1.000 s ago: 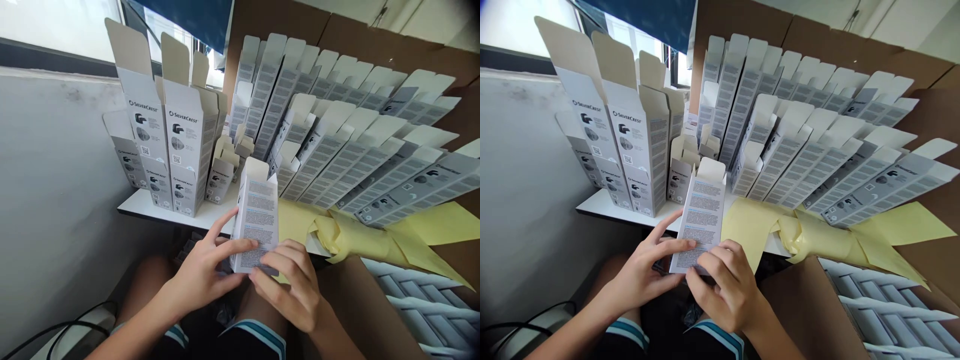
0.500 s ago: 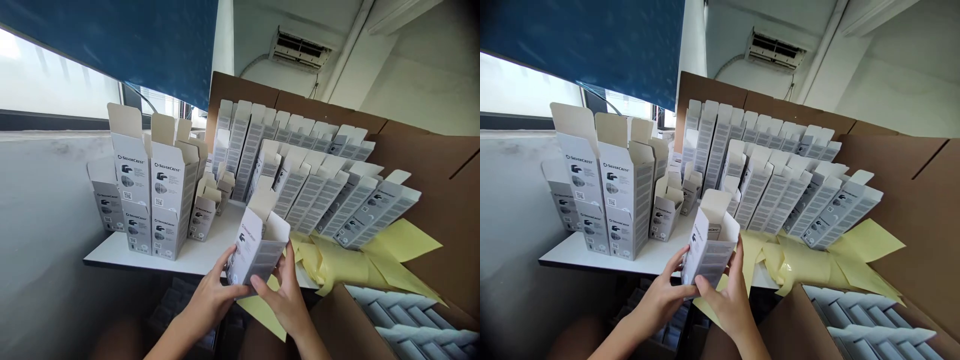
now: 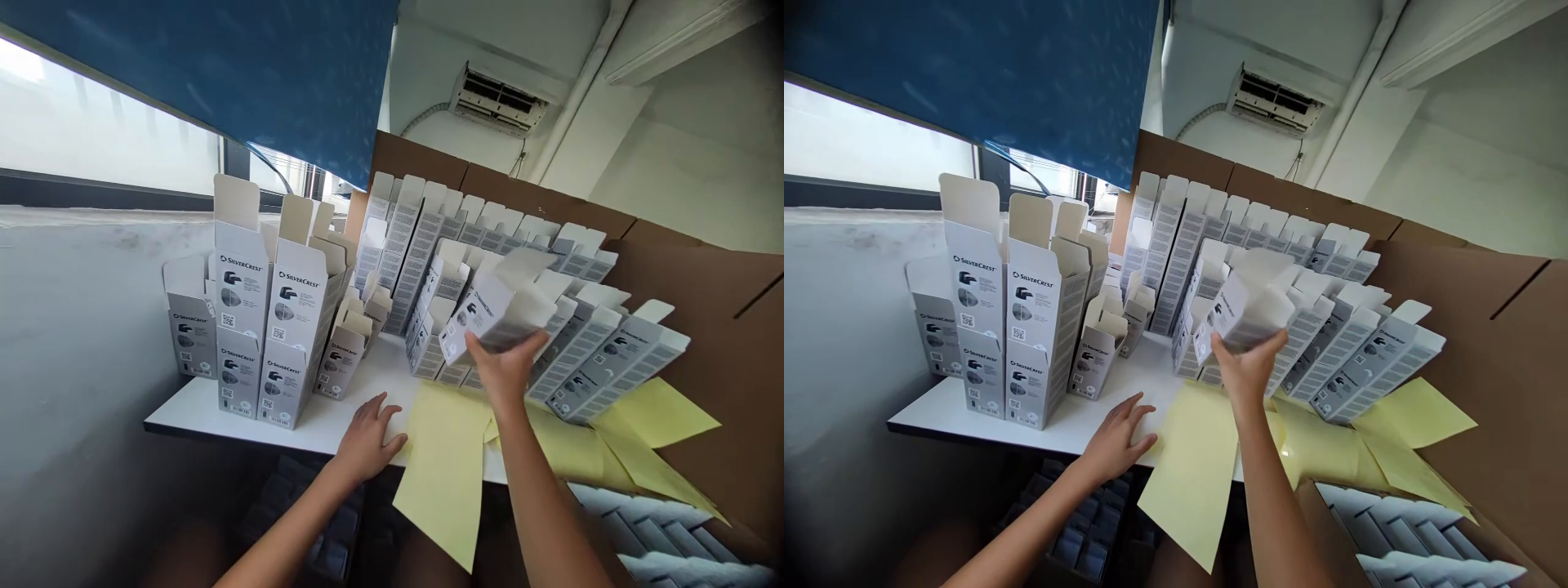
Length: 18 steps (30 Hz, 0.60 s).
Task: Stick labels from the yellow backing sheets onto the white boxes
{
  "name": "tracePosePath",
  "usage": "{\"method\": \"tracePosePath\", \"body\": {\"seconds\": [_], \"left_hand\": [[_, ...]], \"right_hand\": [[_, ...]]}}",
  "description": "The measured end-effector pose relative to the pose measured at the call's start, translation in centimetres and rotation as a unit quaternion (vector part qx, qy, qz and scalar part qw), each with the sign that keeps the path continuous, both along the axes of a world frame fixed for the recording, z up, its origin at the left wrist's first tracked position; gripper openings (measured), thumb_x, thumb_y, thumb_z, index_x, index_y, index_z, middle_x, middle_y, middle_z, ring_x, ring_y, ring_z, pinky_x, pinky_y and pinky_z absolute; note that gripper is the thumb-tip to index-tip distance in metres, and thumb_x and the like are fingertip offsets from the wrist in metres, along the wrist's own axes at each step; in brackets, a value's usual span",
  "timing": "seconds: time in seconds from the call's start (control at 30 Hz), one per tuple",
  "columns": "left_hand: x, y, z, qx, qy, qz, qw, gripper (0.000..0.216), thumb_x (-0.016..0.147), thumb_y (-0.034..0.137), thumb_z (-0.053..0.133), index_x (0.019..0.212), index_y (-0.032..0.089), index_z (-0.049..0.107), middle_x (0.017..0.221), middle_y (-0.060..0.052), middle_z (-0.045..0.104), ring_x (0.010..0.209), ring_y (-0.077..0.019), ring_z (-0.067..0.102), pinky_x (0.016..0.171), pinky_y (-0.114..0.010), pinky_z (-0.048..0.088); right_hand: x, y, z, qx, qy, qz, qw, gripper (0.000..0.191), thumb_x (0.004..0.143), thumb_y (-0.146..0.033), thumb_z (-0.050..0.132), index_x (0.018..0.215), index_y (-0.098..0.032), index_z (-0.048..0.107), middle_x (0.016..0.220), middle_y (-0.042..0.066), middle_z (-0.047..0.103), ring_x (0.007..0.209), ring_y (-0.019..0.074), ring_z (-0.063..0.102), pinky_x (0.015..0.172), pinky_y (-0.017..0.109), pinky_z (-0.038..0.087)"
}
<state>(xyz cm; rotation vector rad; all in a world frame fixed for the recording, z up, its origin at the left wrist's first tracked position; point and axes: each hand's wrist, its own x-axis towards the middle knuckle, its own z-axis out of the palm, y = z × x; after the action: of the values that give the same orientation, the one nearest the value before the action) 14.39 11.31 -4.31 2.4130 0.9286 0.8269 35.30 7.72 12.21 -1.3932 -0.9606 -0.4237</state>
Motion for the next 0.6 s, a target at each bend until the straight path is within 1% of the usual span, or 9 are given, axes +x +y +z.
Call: {"method": "tracePosePath", "body": {"seconds": [0.1, 0.2, 0.27, 0.4, 0.6], "left_hand": [[0.4, -0.1, 0.0, 0.005, 0.064, -0.008, 0.998, 0.042, 0.09, 0.035, 0.066, 0.129, 0.018, 0.064, 0.152, -0.018, 0.048, 0.143, -0.0363, 0.043, 0.12, -0.053, 0.033], [0.5, -0.2, 0.0, 0.01, 0.075, -0.011, 0.997, 0.042, 0.088, 0.036, 0.069, 0.125, 0.018, 0.067, 0.149, -0.017, 0.052, 0.145, -0.0362, 0.041, 0.122, -0.052, 0.029], [0.4, -0.2, -0.1, 0.008, 0.075, -0.01, 0.997, 0.042, 0.087, 0.038, 0.07, 0.124, 0.019, 0.068, 0.148, -0.016, 0.053, 0.145, -0.0364, 0.04, 0.122, -0.052, 0.029], [0.4, -0.1, 0.0, 0.005, 0.078, -0.009, 0.997, 0.042, 0.086, 0.04, 0.07, 0.122, 0.018, 0.069, 0.148, -0.016, 0.053, 0.145, -0.0367, 0.04, 0.122, -0.051, 0.03], [0.3, -0.2, 0.1, 0.005, 0.075, -0.01, 0.997, 0.043, 0.087, 0.04, 0.068, 0.124, 0.018, 0.068, 0.148, -0.017, 0.053, 0.145, -0.0363, 0.04, 0.122, -0.05, 0.029]], "right_hand": [[0.7, 3.1, 2.1, -0.047, -0.034, -0.065, 0.996, 0.103, 0.06, -0.046, 0.079, 0.141, -0.012, 0.026, 0.142, 0.028, 0.049, 0.131, 0.0401, 0.052, 0.106, 0.052, 0.044], [1.0, 5.5, 2.8, -0.082, -0.054, -0.093, 0.991, 0.105, 0.064, -0.045, 0.077, 0.146, -0.012, 0.02, 0.151, 0.028, 0.038, 0.139, 0.0403, 0.043, 0.11, 0.052, 0.04], [0.9, 6.6, 2.8, -0.097, -0.063, -0.091, 0.989, 0.106, 0.065, -0.045, 0.076, 0.147, -0.011, 0.019, 0.152, 0.028, 0.036, 0.14, 0.0403, 0.041, 0.11, 0.052, 0.04], [0.5, 8.0, 2.3, -0.092, -0.082, -0.087, 0.989, 0.106, 0.066, -0.046, 0.076, 0.148, -0.009, 0.02, 0.151, 0.028, 0.036, 0.14, 0.04, 0.04, 0.111, 0.051, 0.039], [0.7, 9.5, 1.7, -0.11, -0.046, -0.085, 0.989, 0.106, 0.065, -0.046, 0.076, 0.148, -0.01, 0.02, 0.153, 0.028, 0.035, 0.14, 0.0396, 0.041, 0.112, 0.051, 0.038]]}}
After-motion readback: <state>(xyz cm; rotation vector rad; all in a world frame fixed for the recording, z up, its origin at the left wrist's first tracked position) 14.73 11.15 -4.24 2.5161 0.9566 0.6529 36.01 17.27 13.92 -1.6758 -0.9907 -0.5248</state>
